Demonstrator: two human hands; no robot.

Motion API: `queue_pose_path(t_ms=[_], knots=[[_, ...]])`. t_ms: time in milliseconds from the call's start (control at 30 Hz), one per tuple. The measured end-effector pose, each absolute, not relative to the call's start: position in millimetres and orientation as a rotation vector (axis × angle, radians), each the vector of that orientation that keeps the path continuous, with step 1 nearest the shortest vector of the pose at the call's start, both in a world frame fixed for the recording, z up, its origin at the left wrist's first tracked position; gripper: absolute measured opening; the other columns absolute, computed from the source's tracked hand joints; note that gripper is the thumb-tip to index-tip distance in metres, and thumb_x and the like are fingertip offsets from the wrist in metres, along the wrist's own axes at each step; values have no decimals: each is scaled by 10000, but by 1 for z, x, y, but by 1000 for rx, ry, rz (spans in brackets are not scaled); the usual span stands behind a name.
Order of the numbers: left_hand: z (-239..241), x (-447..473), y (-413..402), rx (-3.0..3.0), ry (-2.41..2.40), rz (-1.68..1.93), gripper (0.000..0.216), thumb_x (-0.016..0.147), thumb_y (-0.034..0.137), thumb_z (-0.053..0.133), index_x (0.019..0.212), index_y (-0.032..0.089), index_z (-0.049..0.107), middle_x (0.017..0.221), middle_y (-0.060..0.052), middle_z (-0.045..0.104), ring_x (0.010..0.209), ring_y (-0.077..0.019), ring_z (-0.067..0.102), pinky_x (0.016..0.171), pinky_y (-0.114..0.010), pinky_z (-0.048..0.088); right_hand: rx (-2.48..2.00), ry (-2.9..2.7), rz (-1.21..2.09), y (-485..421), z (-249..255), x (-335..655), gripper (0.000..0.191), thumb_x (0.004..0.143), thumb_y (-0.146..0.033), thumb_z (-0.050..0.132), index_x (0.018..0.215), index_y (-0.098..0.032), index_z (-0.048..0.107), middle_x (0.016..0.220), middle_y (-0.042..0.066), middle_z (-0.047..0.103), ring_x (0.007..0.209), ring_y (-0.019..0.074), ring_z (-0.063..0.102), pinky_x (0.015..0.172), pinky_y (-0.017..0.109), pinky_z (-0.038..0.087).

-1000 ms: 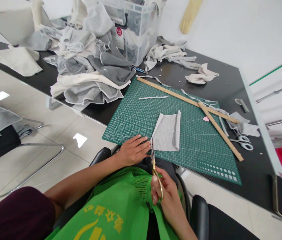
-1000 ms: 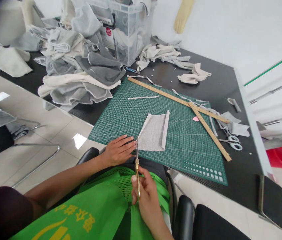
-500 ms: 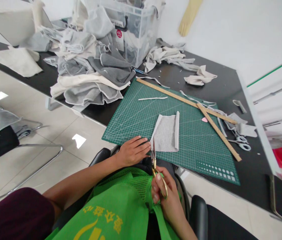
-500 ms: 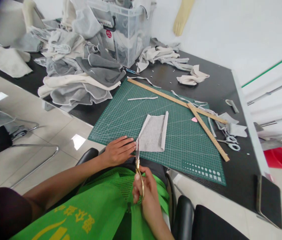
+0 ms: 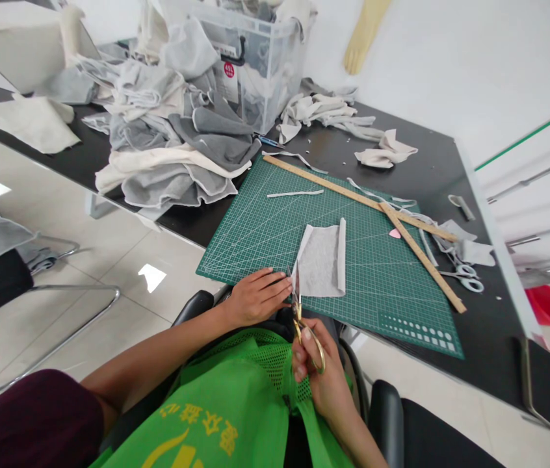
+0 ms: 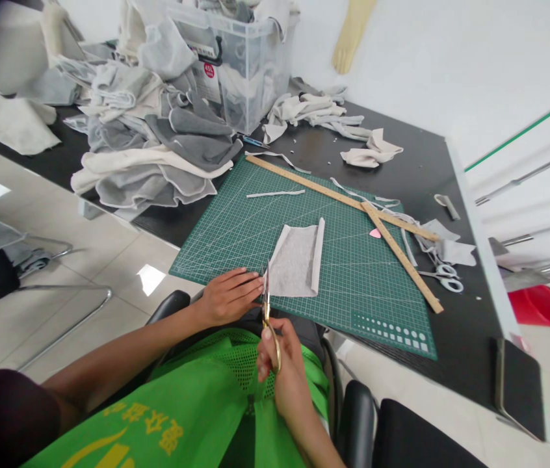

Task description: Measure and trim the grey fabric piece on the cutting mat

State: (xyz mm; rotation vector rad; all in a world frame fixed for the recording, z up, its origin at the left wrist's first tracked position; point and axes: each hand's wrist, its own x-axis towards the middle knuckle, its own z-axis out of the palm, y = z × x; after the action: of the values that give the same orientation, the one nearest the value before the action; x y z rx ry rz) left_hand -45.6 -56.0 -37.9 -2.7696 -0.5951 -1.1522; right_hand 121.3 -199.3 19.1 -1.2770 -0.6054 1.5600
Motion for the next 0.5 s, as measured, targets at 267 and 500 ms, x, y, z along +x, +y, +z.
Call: queue_pose_path(t_ms=[267, 500], knots=[[-41, -46, -56, -2773, -591, -1150, 334, 972, 313, 649, 1282, 187, 642, 1334, -51, 685, 1285, -222, 618, 1173, -428, 457, -1279, -594, 1544, -196, 20, 122, 316, 933, -534, 656, 969, -242, 541, 634, -84, 449, 467, 66, 392, 426, 184, 344], [-41, -46, -56, -2777, -593, -1162, 335, 979, 318, 636, 1288, 188, 637, 1329, -56, 688, 1296, -218, 610, 1180, -422, 452, -1309, -634, 1545, -198, 21, 123, 307, 952, -532, 636, 1008, -241, 557, 652, -79, 460, 459, 60, 393, 420, 185, 326]])
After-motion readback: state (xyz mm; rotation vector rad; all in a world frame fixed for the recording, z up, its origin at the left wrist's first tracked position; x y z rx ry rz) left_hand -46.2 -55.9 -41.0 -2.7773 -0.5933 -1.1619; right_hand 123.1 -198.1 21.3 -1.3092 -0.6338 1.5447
